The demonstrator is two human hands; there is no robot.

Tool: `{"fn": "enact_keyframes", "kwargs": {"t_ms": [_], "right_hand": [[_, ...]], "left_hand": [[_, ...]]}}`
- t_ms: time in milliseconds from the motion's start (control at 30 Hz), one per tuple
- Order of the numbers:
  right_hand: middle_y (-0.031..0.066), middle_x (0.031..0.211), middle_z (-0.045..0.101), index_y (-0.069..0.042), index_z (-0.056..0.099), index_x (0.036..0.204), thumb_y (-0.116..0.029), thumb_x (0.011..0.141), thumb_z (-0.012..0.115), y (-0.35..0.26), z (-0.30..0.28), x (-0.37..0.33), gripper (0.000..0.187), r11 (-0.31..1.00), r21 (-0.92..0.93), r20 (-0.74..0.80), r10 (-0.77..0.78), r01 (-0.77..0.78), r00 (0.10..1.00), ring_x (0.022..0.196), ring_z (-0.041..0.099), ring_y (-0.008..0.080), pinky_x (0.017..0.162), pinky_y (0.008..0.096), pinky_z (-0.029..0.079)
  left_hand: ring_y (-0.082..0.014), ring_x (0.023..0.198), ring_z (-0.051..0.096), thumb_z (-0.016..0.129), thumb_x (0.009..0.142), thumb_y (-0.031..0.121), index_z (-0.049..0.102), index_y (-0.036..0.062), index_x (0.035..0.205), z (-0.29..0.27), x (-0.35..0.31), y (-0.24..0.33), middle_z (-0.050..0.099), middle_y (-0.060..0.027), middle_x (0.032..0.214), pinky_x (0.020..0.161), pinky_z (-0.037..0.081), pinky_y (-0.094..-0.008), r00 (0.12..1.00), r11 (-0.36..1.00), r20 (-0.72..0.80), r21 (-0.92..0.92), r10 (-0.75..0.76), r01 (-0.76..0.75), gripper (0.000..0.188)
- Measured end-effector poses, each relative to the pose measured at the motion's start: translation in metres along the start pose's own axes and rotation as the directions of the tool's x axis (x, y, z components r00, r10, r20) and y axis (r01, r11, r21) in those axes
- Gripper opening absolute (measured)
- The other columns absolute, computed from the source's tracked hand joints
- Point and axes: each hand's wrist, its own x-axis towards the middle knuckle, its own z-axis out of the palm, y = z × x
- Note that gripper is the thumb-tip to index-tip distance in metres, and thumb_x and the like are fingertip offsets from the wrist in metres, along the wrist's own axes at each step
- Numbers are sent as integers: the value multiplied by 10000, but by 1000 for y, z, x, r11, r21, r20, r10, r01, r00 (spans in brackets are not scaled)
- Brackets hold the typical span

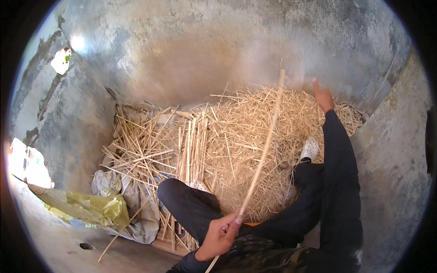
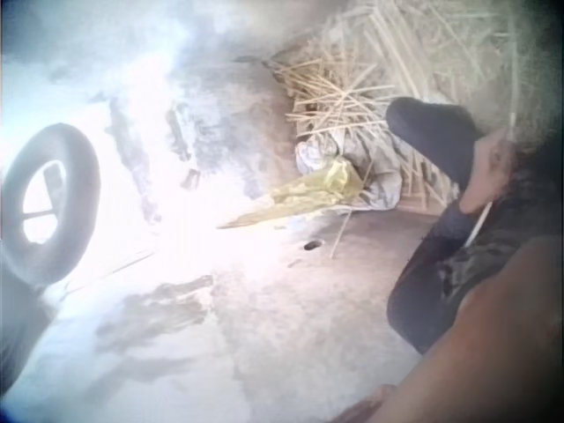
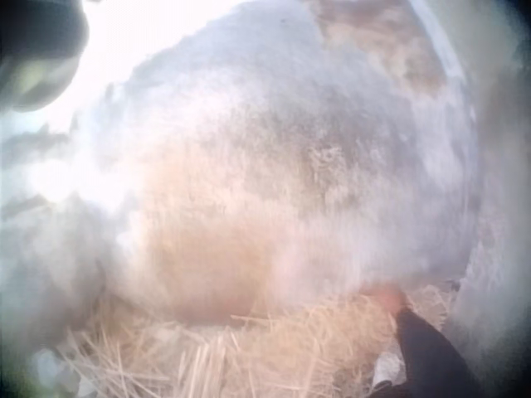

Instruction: The person sits on the floor and uses a blue utility knife to shave thin strips off long bamboo sticks. They hold the stick with their left hand and scrape the blade along its length with their right hand, creating a pile of shavings on the floor.

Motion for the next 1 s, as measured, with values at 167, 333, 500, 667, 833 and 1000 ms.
{"fn": "enact_keyframes", "kwargs": {"t_ms": [167, 333, 500, 667, 833, 1000], "right_hand": [[84, 490, 504, -33, 609, 597, -653, 906, 426, -86, 8, -175, 716, 940, 183, 388, -337, 287, 858, 428, 439, 218, 453, 417, 338], [88, 485, 496, -94, 676, 693, -647, 881, 477, -134, -26, -261, 617, 545, 575, 244, -826, 610, 508, 407, 498, 235, 425, 374, 392], [58, 468, 495, -120, 667, 661, -726, 833, 463, -143, -28, -258, 662, 637, 521, 302, -760, 568, 576, 394, 500, 233, 395, 364, 374], [42, 454, 494, -106, 542, 543, -767, 796, 465, -137, -27, -259, 713, 679, 485, 345, -728, 551, 592, 389, 501, 236, 387, 365, 376], [51, 437, 498, -108, 610, 557, -801, 784, 435, -152, -31, -267, 750, 562, 451, 245, -825, 693, 510, 380, 518, 208, 403, 357, 400], [33, 418, 457, -105, 576, 539, -784, 827, 378, -145, 1, -221, 764, 692, 282, 171, -717, 664, 675, 360, 468, 189, 384, 348, 366]], "left_hand": [[-2, 578, 358, 504, 981, 116, 561, -12, 1271, -17, 36, -2, 432, 83, 669, 493, 291, -181, 962, 968, -205, 212, 181, -137, 322], [-16, 607, 360, 525, 965, 94, 525, -57, 1265, -6, 66, 13, 433, 28, 659, 502, 313, -202, 951, 952, -190, 236, 244, -197, 336], [-17, 614, 361, 518, 967, 84, 514, -96, 1250, 5, 61, 9, 446, 36, 675, 504, 306, -200, 950, 952, -176, 214, 258, -219, 336], [-10, 612, 349, 511, 978, 105, 521, -84, 1258, 8, 54, 12, 446, 56, 701, 503, 291, -197, 980, 986, -132, 96, 151, -139, 338], [-7, 557, 323, 479, 997, 158, 558, -22, 1259, 3, 51, 18, 408, 89, 646, 492, 250, -194, 975, 986, -173, 115, 138, -119, 328], [2, 549, 318, 482, 997, 159, 549, -30, 1262, 6, 36, 18, 404, 91, 631, 482, 228, -188, 976, 958, -134, 250, 174, -137, 332]]}}
